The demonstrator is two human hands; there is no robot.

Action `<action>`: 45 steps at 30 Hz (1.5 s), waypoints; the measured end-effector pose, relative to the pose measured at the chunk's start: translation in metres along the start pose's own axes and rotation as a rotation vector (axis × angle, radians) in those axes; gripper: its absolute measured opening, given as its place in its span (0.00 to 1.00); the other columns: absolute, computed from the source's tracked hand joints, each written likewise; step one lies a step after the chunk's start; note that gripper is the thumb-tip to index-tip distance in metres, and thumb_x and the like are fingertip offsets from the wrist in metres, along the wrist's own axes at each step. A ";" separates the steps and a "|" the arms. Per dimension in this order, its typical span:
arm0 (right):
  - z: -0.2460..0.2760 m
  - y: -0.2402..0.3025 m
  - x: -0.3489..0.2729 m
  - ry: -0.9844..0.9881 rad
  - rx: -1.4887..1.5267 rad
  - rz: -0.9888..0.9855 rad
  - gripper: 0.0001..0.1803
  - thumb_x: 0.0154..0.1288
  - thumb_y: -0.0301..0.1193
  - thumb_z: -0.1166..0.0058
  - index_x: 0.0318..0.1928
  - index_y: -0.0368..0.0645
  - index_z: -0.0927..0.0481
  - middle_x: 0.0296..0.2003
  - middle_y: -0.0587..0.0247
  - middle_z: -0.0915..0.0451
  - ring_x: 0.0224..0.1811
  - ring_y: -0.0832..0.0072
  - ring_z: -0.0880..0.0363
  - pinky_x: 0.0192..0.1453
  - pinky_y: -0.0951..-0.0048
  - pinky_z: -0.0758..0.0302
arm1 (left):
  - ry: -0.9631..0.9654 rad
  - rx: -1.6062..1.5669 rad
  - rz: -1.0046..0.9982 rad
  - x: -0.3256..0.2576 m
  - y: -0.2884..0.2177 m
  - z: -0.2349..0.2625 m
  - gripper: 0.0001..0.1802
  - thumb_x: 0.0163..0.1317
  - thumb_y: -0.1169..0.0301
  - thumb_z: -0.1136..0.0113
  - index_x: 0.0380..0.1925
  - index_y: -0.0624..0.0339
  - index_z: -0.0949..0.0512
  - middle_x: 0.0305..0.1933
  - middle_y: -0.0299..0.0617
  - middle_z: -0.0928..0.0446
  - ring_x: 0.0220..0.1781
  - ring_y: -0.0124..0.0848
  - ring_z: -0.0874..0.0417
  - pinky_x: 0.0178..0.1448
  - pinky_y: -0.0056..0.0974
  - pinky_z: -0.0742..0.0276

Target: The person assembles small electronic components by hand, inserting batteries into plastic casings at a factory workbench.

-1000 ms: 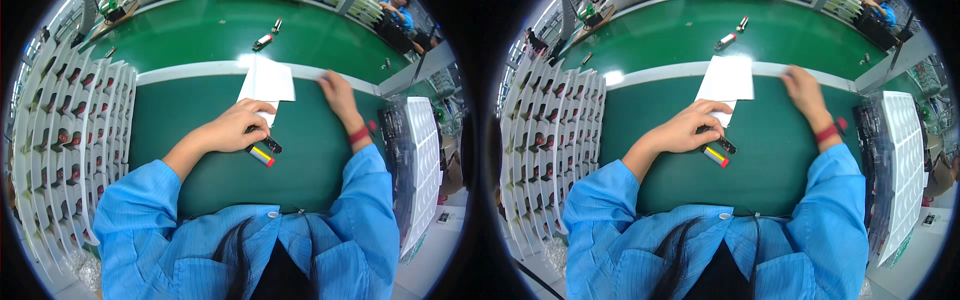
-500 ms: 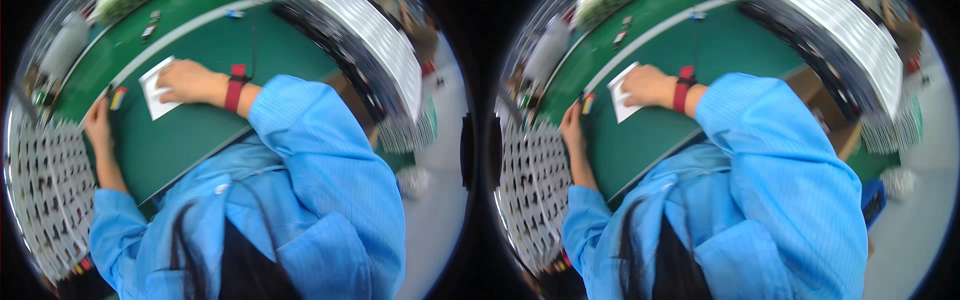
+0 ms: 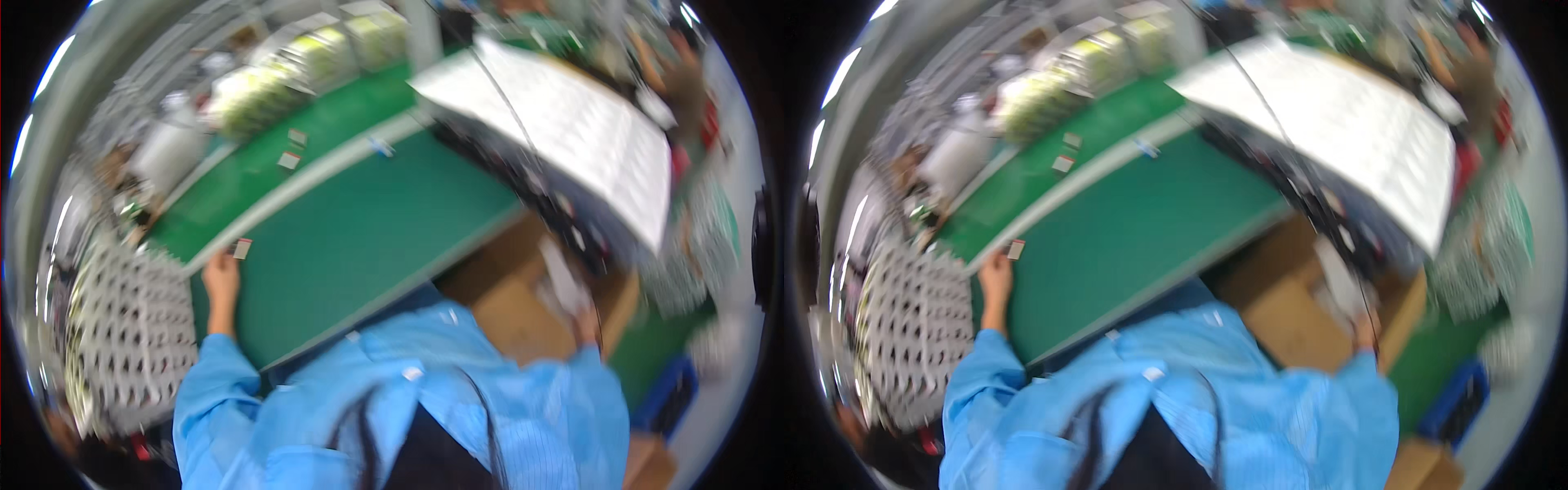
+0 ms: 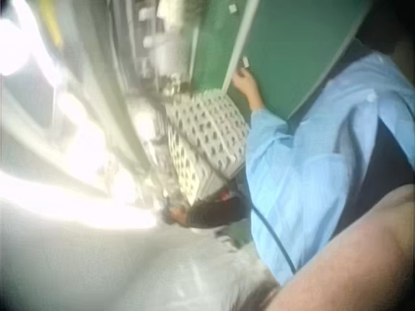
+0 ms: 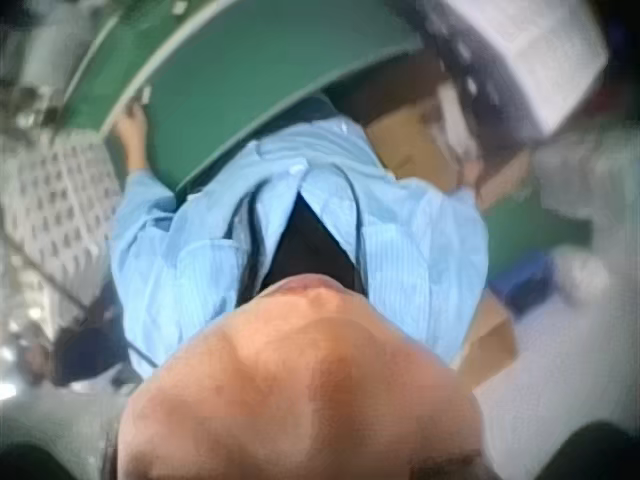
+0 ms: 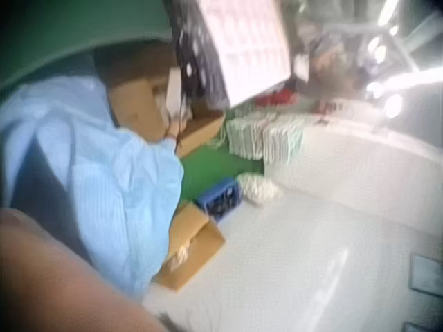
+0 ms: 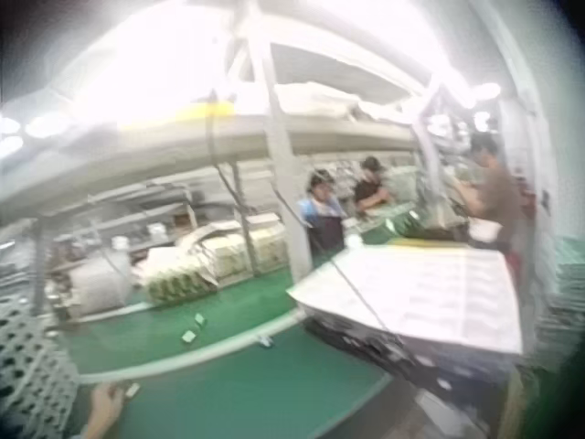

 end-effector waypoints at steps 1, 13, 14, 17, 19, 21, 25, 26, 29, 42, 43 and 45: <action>-0.005 0.072 -0.034 0.021 0.108 0.077 0.20 0.60 0.34 0.49 0.52 0.38 0.30 0.44 0.59 0.25 0.43 0.68 0.26 0.46 0.72 0.28 | -0.124 0.041 -0.083 -0.005 0.015 0.011 0.13 0.54 0.70 0.46 0.40 0.61 0.23 0.37 0.52 0.23 0.38 0.45 0.22 0.44 0.42 0.27; 0.114 0.209 -0.100 1.044 0.881 0.106 0.19 0.63 0.35 0.49 0.51 0.38 0.27 0.41 0.59 0.21 0.41 0.77 0.23 0.44 0.75 0.26 | -0.594 -0.445 -0.396 0.068 -0.141 0.129 0.10 0.54 0.79 0.48 0.37 0.63 0.24 0.35 0.46 0.24 0.38 0.37 0.22 0.44 0.36 0.28; 0.159 0.253 -0.107 1.108 0.859 0.268 0.19 0.61 0.32 0.47 0.51 0.36 0.28 0.41 0.58 0.21 0.41 0.76 0.23 0.44 0.76 0.25 | -0.635 -0.483 -0.504 0.086 -0.165 0.144 0.10 0.53 0.79 0.48 0.37 0.63 0.24 0.35 0.46 0.24 0.37 0.38 0.22 0.43 0.36 0.28; 0.291 0.362 -0.125 1.103 0.777 0.759 0.20 0.60 0.31 0.45 0.51 0.35 0.28 0.39 0.57 0.21 0.40 0.74 0.22 0.42 0.76 0.24 | -0.768 -0.459 -0.725 0.129 -0.243 0.195 0.09 0.52 0.79 0.49 0.32 0.61 0.22 0.35 0.46 0.23 0.42 0.42 0.24 0.48 0.40 0.30; 0.348 0.414 -0.132 1.041 0.817 0.938 0.20 0.58 0.29 0.43 0.51 0.37 0.27 0.40 0.60 0.20 0.40 0.76 0.22 0.44 0.77 0.26 | -0.883 -0.252 -0.841 0.167 -0.266 0.233 0.09 0.52 0.78 0.49 0.32 0.60 0.22 0.35 0.46 0.22 0.40 0.43 0.24 0.46 0.40 0.30; 0.415 0.464 -0.147 0.816 0.521 1.305 0.19 0.56 0.27 0.42 0.49 0.37 0.26 0.38 0.57 0.20 0.39 0.72 0.21 0.43 0.75 0.25 | -0.971 -0.110 -0.857 0.204 -0.264 0.278 0.09 0.52 0.76 0.49 0.32 0.60 0.21 0.35 0.47 0.22 0.38 0.43 0.23 0.45 0.40 0.29; 0.550 0.522 -0.165 0.547 0.772 1.940 0.09 0.55 0.27 0.41 0.34 0.34 0.21 0.25 0.52 0.21 0.26 0.69 0.20 0.28 0.78 0.24 | -0.855 -0.048 -0.571 0.309 -0.214 0.363 0.16 0.61 0.64 0.53 0.43 0.58 0.23 0.45 0.51 0.24 0.49 0.47 0.24 0.53 0.40 0.30; 0.587 0.511 -0.166 0.014 1.306 1.784 0.07 0.57 0.26 0.45 0.24 0.35 0.23 0.17 0.58 0.24 0.18 0.75 0.24 0.20 0.82 0.30 | -0.910 0.051 -0.576 0.320 -0.227 0.386 0.16 0.60 0.62 0.51 0.39 0.62 0.23 0.40 0.53 0.23 0.44 0.48 0.23 0.49 0.43 0.29; 0.668 0.589 -0.120 -0.632 1.120 1.619 0.12 0.65 0.32 0.54 0.40 0.36 0.23 0.17 0.70 0.33 0.18 0.86 0.40 0.19 0.86 0.45 | -0.727 0.136 -0.502 0.354 -0.235 0.382 0.19 0.60 0.58 0.55 0.35 0.65 0.24 0.39 0.56 0.24 0.45 0.52 0.25 0.49 0.50 0.31; 0.699 0.900 0.012 -0.566 -0.003 1.286 0.25 0.60 0.52 0.55 0.41 0.44 0.20 0.40 0.53 0.20 0.45 0.63 0.24 0.51 0.67 0.31 | -0.452 0.398 -0.700 0.359 -0.195 0.382 0.14 0.54 0.61 0.48 0.24 0.60 0.20 0.27 0.53 0.22 0.34 0.49 0.22 0.41 0.47 0.28; 0.700 0.897 0.008 -0.549 -0.026 1.277 0.26 0.59 0.53 0.56 0.43 0.45 0.20 0.40 0.53 0.20 0.45 0.63 0.24 0.52 0.67 0.32 | -0.501 0.539 -0.767 0.357 -0.197 0.382 0.13 0.52 0.62 0.47 0.21 0.59 0.20 0.25 0.52 0.23 0.31 0.49 0.22 0.38 0.46 0.28; 0.700 0.891 -0.005 -0.521 -0.019 1.268 0.27 0.59 0.53 0.56 0.44 0.43 0.21 0.41 0.52 0.21 0.46 0.62 0.25 0.53 0.67 0.33 | -0.563 0.464 -0.869 0.352 -0.194 0.394 0.11 0.51 0.64 0.47 0.20 0.59 0.21 0.25 0.52 0.23 0.31 0.50 0.22 0.37 0.46 0.28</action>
Point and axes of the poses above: each hand's wrist, its own x-axis towards the middle knuckle, its own z-axis out of the back of the hand, y = z × x, the point moved 6 cm from there along x, towards the middle knuckle
